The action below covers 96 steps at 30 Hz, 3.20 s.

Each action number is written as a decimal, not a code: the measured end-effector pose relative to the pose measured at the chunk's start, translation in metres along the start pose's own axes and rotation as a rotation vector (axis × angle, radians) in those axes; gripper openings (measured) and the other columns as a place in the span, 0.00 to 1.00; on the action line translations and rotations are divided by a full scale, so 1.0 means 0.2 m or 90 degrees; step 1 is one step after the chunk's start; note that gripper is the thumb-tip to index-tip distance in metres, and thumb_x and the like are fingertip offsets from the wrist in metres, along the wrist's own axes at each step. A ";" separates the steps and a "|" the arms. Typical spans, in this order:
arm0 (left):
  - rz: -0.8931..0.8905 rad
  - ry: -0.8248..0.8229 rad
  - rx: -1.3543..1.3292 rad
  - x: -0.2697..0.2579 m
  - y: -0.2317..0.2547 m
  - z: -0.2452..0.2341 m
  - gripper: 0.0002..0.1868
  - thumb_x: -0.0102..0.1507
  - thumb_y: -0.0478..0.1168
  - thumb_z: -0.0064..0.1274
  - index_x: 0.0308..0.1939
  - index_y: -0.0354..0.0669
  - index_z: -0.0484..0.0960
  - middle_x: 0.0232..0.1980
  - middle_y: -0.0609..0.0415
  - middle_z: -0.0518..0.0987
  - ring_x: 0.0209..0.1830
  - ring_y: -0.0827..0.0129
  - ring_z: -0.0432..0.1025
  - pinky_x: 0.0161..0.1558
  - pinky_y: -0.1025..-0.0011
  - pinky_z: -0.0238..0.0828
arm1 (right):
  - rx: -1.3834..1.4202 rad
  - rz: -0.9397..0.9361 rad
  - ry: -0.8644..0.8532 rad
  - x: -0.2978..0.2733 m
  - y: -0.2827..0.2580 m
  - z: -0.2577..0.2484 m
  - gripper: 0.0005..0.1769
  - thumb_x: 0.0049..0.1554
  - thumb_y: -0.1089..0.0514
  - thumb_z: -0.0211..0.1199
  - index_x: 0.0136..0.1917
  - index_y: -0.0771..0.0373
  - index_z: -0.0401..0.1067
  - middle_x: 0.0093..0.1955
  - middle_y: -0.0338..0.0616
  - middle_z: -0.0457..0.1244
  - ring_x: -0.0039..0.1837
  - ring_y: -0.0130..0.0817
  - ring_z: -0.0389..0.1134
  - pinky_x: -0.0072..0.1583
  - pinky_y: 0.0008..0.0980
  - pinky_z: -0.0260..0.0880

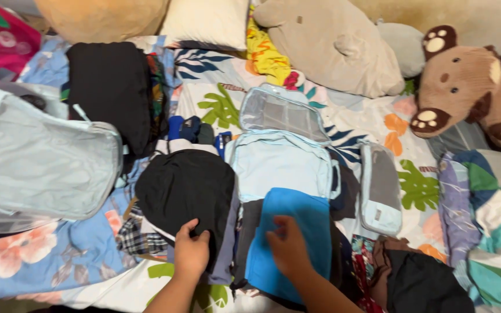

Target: Packing various items of clothing into travel packing cubes on a bed.

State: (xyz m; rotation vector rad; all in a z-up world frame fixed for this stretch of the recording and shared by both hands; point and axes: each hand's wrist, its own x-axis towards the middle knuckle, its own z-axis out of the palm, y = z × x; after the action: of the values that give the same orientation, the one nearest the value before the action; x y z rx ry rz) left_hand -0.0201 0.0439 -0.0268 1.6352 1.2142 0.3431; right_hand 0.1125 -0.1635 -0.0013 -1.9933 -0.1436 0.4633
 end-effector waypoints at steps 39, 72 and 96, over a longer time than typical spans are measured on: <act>0.020 0.207 -0.254 0.21 -0.34 -0.09 0.43 0.56 0.41 0.65 0.71 0.34 0.63 0.68 0.36 0.68 0.65 0.52 0.68 0.64 0.62 0.64 | -0.140 -0.182 -0.042 0.14 -0.13 0.84 0.31 0.56 0.55 0.61 0.72 0.54 0.64 0.59 0.56 0.70 0.65 0.53 0.70 0.60 0.41 0.72; -0.162 0.398 -0.216 0.30 -0.38 -0.08 0.35 0.53 0.34 0.63 0.64 0.32 0.69 0.61 0.39 0.75 0.59 0.54 0.70 0.63 0.63 0.64 | -0.144 -0.069 0.033 0.20 -0.05 0.81 0.38 0.50 0.52 0.69 0.72 0.55 0.61 0.55 0.59 0.70 0.62 0.55 0.69 0.58 0.45 0.72; -0.545 0.234 -0.655 0.37 -0.38 -0.05 0.44 0.57 0.41 0.68 0.70 0.32 0.59 0.62 0.42 0.74 0.55 0.51 0.74 0.52 0.49 0.77 | -0.143 -0.163 0.005 0.27 0.21 0.75 0.25 0.52 0.59 0.65 0.63 0.62 0.69 0.58 0.56 0.70 0.62 0.52 0.72 0.59 0.41 0.71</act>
State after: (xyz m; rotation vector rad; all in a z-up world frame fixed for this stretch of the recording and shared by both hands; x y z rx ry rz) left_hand -0.0352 0.1093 -0.1096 0.1255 1.5123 0.5868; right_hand 0.1010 -0.0414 -0.1112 -2.1574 -0.4570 0.2845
